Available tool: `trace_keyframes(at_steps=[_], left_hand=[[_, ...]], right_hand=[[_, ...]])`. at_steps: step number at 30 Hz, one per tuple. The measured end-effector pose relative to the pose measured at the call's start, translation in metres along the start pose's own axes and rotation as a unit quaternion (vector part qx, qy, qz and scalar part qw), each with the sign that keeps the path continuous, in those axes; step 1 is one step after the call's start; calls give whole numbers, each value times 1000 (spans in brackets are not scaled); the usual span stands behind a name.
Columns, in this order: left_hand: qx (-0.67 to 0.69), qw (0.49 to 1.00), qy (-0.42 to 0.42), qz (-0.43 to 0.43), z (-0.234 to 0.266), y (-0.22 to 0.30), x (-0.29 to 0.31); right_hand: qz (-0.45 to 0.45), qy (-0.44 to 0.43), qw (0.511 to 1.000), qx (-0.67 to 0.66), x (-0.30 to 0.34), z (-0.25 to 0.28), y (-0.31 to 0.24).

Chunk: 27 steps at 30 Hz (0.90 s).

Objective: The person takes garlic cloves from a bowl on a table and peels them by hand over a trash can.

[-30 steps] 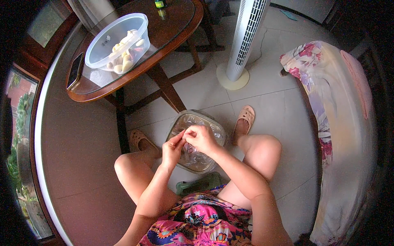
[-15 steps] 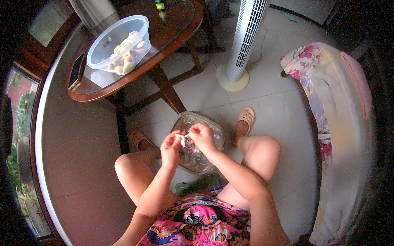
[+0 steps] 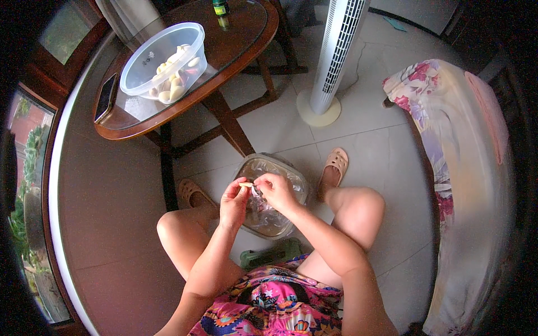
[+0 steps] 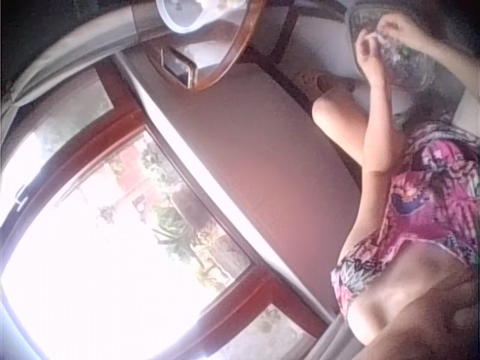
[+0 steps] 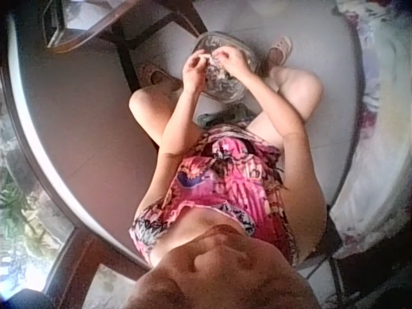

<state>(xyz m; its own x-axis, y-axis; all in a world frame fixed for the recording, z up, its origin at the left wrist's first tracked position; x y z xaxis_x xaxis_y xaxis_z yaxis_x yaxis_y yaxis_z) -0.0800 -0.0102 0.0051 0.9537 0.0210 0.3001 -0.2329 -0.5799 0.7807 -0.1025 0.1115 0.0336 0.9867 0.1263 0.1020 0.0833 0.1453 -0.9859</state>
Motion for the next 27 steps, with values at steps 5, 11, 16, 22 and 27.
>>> trace_keyframes(at_steps=[5, 11, 16, 22, 27], left_hand=[[-48, 999, -25, 3, -1, -5, 0], [-30, 999, -24, -3, -3, -2, 3], [53, 997, 1, 54, -7, -3, 7], [96, 987, -46, 120, -9, -4, 8], [124, 972, -114, 162, -15, -1, 7]], right_hand=[[-53, -15, 997, -48, 0, 0, 12], [2, -30, 1000, -7, 1, -7, 4], [1, -66, 998, 12, 2, -12, -8], [-141, -137, 948, -251, 12, -24, 3], [-172, -165, 919, -314, 15, -23, -4]])
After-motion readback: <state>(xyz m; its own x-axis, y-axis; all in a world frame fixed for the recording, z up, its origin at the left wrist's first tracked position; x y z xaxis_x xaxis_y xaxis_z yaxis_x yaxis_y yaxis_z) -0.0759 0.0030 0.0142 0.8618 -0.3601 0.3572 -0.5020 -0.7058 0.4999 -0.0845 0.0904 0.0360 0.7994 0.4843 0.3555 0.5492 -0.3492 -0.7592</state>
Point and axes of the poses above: each hand's wrist, its own x-axis away from the middle knuckle, its own z-axis out of the back of the hand, y = z × x, the point moved 7 cm from there along -x, towards the middle knuckle
